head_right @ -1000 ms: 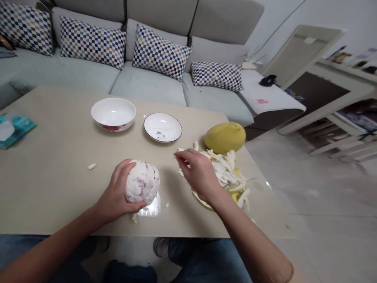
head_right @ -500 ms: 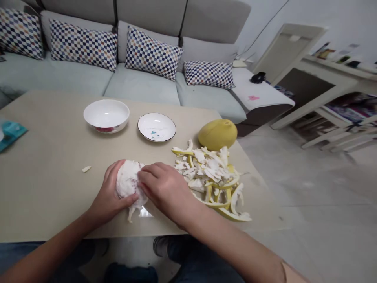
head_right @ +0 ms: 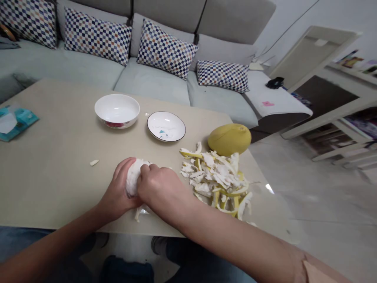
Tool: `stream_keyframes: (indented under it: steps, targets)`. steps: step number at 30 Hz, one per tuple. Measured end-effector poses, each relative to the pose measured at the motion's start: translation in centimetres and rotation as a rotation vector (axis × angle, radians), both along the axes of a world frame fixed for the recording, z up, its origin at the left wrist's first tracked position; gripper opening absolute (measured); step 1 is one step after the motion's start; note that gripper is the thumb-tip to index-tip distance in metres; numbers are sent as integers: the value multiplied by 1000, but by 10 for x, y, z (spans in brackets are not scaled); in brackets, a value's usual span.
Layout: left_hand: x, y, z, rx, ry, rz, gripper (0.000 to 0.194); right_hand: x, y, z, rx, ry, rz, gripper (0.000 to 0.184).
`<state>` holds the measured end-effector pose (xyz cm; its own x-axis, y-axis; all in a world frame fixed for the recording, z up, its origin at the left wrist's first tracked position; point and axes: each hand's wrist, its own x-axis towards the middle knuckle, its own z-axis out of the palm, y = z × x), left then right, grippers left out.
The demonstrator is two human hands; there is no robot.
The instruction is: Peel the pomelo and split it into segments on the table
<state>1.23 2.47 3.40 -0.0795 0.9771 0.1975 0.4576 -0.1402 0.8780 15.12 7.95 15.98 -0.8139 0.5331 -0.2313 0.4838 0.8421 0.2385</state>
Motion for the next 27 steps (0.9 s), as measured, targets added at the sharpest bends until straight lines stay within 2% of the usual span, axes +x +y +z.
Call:
stream_keyframes:
  steps: [6,12,15,18,23,27]
  targets:
    - [3,-1,1,31,17,25,95,-4,4,-12,89,-12,54,18]
    - [3,-4,4,7,47,15,94,-3,10,-3,17,-11,-6,17]
    - [0,0,9,-59,14,13,97,-2,9,0,-20,16,-25,16]
    - [-3,5,14,-119,12,-12,92,-6,5,2,-35,-16,-35,14]
    - [-1,8,14,-76,24,0,87,-19,2,2,-6,-17,-88,17]
    - [3,0,8,-22,68,15,89,-17,15,4,-58,-25,-129,15]
